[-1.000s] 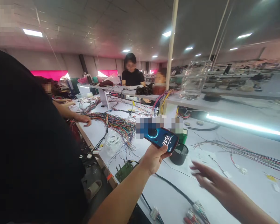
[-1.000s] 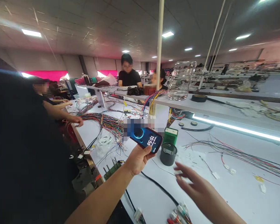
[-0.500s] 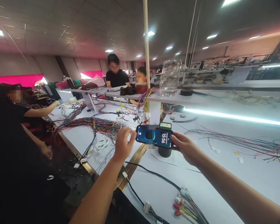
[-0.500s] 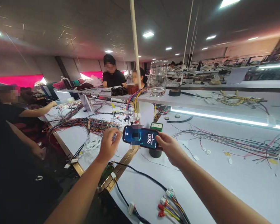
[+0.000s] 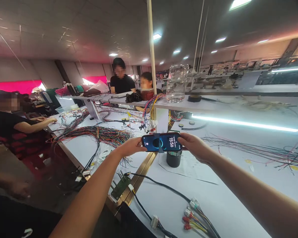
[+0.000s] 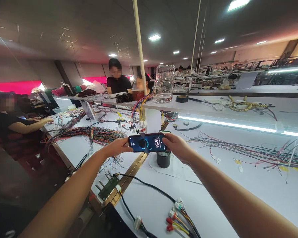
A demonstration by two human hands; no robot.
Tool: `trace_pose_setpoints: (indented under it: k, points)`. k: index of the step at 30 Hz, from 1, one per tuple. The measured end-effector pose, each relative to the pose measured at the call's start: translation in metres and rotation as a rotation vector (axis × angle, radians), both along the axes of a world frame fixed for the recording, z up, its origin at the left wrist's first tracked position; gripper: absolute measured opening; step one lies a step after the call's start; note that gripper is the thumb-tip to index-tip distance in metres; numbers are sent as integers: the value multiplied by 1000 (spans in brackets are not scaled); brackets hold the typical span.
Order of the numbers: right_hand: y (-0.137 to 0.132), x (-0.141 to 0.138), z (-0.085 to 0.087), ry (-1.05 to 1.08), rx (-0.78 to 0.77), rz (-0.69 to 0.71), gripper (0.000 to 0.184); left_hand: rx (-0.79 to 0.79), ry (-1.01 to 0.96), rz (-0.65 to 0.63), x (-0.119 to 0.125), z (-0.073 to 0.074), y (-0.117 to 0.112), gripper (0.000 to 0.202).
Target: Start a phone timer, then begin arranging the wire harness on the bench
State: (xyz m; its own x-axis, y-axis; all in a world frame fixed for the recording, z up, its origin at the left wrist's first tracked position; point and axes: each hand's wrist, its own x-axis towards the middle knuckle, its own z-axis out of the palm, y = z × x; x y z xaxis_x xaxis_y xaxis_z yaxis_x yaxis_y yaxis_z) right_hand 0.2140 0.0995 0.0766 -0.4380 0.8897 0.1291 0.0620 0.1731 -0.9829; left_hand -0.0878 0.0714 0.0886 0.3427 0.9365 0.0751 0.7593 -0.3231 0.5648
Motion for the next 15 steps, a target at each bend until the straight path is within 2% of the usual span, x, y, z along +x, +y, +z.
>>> trace_pose_setpoints:
  k: [5, 7, 9, 11, 13, 15]
  points:
    - [6, 9, 4, -67, 140, -56, 36, 45, 14, 106, -25, -8, 7, 44]
    - [9, 19, 9, -101, 179, -123, 36, 71, -10, 131, -36, -6, 4, 57]
    - [9, 28, 14, -160, 201, -151, 38, 110, -64, 129, -35, -3, -4, 75]
    - [4, 30, 19, -258, 234, -85, 38, 150, -140, 107, -20, -2, -15, 75]
    - [-8, 26, 24, -367, 301, 72, 36, 153, -230, 63, 6, -5, -29, 56]
    - [-22, 18, 30, -447, 381, 255, 33, 36, -428, -5, 36, -15, -45, 43]
